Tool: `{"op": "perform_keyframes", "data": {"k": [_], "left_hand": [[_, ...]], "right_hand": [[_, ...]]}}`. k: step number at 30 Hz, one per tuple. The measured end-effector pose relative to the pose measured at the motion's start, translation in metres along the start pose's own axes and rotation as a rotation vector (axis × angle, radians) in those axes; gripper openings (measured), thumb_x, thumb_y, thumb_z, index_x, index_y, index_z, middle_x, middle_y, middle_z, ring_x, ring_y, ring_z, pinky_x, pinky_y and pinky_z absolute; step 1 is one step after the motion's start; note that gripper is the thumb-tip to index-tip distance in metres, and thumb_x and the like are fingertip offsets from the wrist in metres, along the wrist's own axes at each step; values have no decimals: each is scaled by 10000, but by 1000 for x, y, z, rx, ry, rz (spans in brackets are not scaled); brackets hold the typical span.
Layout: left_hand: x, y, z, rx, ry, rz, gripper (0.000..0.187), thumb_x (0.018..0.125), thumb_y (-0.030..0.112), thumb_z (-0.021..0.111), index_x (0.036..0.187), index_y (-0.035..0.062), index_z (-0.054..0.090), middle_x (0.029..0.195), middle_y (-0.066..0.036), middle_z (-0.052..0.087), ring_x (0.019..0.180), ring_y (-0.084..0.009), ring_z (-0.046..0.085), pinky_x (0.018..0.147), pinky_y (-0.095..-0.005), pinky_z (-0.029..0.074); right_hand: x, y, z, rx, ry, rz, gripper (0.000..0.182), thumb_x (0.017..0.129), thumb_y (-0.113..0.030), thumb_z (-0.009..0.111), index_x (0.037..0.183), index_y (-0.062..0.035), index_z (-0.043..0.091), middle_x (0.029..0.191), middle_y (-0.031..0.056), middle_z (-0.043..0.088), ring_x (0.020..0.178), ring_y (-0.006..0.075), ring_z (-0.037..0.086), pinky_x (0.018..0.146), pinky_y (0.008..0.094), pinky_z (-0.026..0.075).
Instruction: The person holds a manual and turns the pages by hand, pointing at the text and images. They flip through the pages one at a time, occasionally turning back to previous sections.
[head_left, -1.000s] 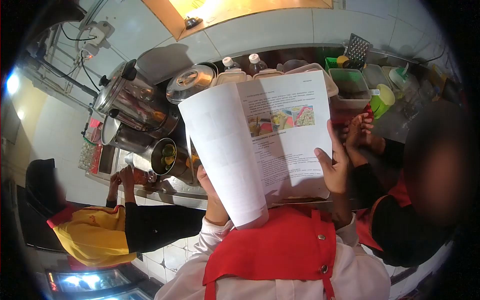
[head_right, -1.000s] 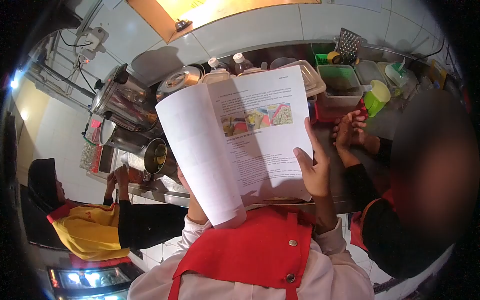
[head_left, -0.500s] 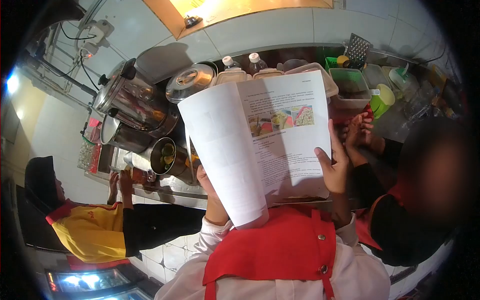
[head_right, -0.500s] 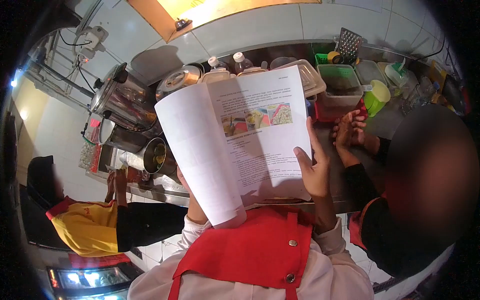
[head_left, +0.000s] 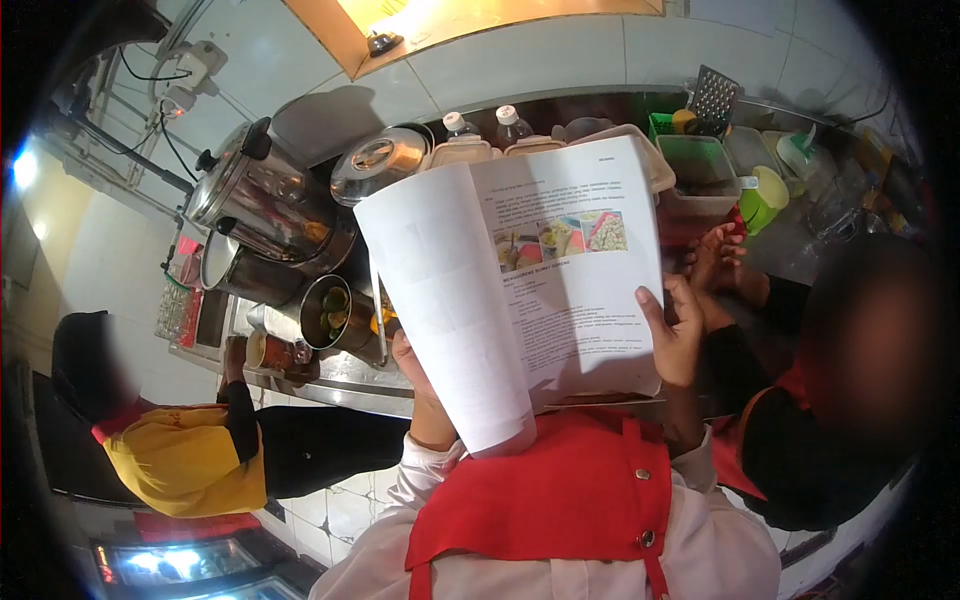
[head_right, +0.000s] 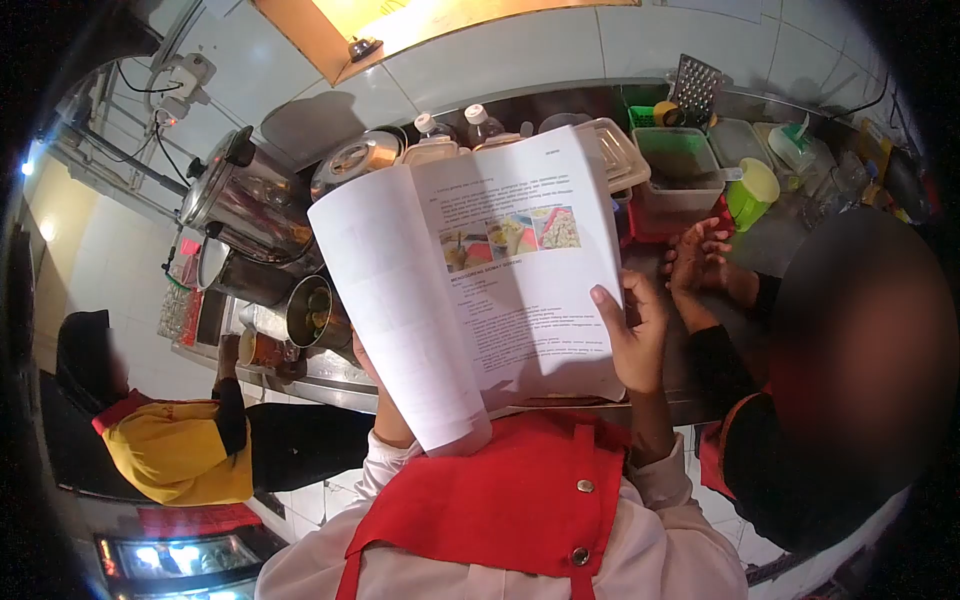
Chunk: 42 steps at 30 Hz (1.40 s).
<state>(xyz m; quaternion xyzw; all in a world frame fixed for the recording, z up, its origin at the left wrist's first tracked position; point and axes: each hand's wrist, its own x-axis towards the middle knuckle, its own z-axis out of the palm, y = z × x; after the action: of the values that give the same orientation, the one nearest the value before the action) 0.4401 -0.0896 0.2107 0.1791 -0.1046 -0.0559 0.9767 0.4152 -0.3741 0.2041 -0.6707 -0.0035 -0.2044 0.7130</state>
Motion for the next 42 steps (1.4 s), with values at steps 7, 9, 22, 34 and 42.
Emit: {"op": "perform_keyframes", "data": {"k": [7, 9, 22, 34, 42], "left_hand": [[-2, 0, -3, 90, 1, 18, 505, 928, 384, 372, 1274, 31, 476, 1225, -146, 567, 1057, -286, 594, 912, -449, 500], [-2, 1, -7, 99, -3, 10, 515, 920, 395, 378, 1269, 31, 481, 1215, -148, 572, 1052, -289, 597, 909, -449, 502], [0, 15, -6, -76, 51, -204, 568, 745, 117, 469, 1270, -93, 428, 1205, -255, 550, 1092, -372, 571, 942, -491, 472], [-2, 10, 11, 441, 242, -189, 560, 775, 95, 486, 1301, -67, 382, 1207, -202, 548, 1097, -309, 568, 945, -389, 463], [7, -11, 80, 1208, 29, 84, 657, 887, -45, 464, 1467, 71, 179, 1409, -122, 393, 1095, -181, 542, 866, -296, 464]], "right_hand": [[-2, -2, -5, 174, 105, 221, 299, 953, -261, 535, 959, 22, 631, 887, 18, 617, 835, 68, 527, 751, 196, 399], [-3, -17, 0, 265, 181, 280, 318, 959, -267, 524, 956, 28, 644, 850, 24, 629, 795, 67, 537, 730, 197, 405], [-4, -6, -19, 479, 107, 320, 239, 915, -198, 547, 933, 12, 658, 875, 26, 655, 806, 86, 574, 785, 219, 409], [-5, 5, -25, 649, 146, 334, 226, 890, -181, 567, 973, 20, 630, 901, 56, 647, 834, 115, 595, 818, 241, 430], [-7, -11, -13, 538, -89, 284, 259, 870, -163, 616, 1014, 50, 651, 884, 55, 675, 745, 102, 610, 692, 228, 459]]}}
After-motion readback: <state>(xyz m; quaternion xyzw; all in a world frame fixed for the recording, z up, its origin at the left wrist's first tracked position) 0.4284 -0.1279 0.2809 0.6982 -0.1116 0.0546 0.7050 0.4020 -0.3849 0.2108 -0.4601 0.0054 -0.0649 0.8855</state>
